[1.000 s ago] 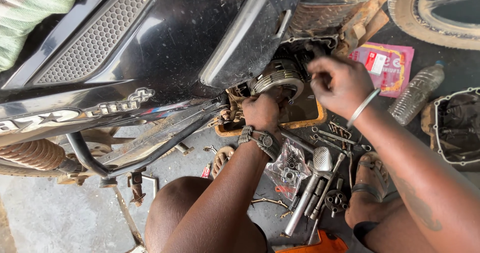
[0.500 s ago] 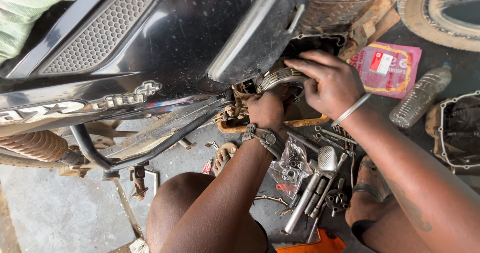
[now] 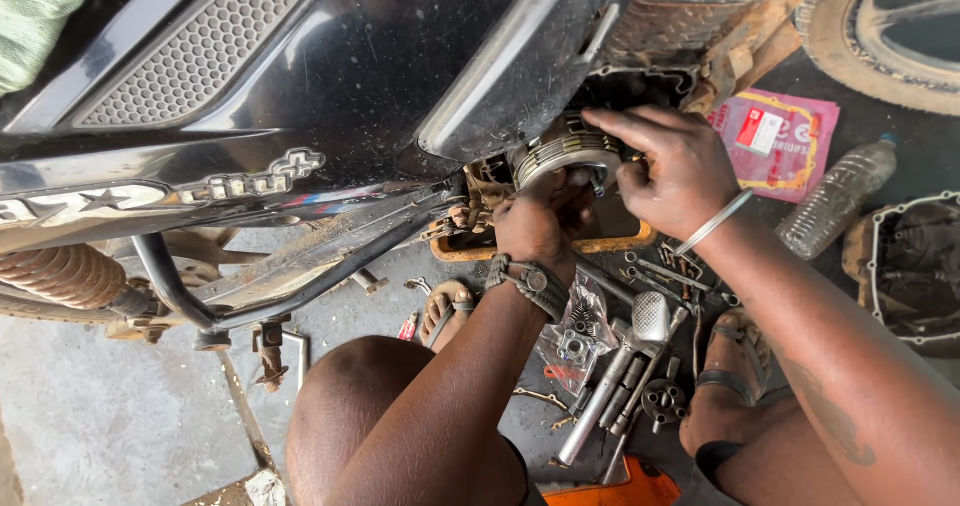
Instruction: Assembling and installing a motorcycle clutch assembly into the engine case.
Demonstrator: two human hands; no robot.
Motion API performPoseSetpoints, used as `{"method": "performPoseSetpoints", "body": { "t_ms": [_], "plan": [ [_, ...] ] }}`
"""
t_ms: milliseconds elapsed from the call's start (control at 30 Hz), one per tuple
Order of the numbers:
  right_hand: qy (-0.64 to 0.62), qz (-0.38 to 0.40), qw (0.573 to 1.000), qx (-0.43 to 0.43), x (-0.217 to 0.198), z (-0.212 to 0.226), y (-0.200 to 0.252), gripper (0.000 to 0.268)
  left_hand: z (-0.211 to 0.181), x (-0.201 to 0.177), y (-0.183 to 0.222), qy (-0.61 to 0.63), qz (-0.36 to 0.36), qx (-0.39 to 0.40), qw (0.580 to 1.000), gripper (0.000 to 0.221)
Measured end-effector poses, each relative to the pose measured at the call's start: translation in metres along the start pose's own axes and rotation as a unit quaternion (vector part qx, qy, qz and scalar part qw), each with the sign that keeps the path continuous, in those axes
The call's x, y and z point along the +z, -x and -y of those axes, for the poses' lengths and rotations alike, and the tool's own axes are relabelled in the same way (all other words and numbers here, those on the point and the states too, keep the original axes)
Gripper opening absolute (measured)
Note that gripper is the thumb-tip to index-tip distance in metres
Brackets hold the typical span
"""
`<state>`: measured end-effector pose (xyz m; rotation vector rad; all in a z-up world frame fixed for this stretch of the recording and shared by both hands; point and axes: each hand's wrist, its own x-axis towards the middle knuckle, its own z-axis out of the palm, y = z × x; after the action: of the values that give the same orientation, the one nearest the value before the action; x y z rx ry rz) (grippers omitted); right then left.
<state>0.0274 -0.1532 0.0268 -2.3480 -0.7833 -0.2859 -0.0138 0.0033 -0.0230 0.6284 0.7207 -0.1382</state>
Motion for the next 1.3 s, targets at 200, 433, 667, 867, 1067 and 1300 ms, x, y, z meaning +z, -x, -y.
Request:
{"method": "performPoseSetpoints", "body": {
  "t_ms": [200, 433, 667, 867, 1067, 1300],
  "plan": [
    [0.015, 0.004, 1.0, -0.006, 0.004, -0.012, -0.002, 0.063, 0.0, 0.016, 0.005, -0.125, -0.046, 0.068, 0.989, 0.02],
    [0.054, 0.008, 0.998, -0.008, 0.006, -0.015, 0.001, 0.07, -0.001, 0.028, 0.0, -0.539, -0.174, 0.17, 0.807, 0.032],
    [0.043, 0.011, 0.999, 0.024, 0.005, -0.008, 0.001, 0.07, -0.005, 0.008, 0.004, -0.027, -0.061, 0.023, 0.998, 0.006],
    [0.115, 0.019, 0.993, 0.034, 0.005, 0.001, -0.002, 0.063, -0.003, 0.0, 0.003, 0.01, 0.005, 0.007, 1.0, 0.01],
    [0.076, 0.021, 0.996, 0.039, 0.011, -0.024, 0.012, 0.066, -0.005, -0.001, 0.005, -0.006, 0.018, 0.017, 1.0, 0.011],
    [0.145, -0.014, 0.989, 0.007, 0.011, -0.018, 0.022, 0.06, -0.005, -0.001, 0.008, 0.033, -0.007, -0.038, 0.999, 0.013]
  ]
}}
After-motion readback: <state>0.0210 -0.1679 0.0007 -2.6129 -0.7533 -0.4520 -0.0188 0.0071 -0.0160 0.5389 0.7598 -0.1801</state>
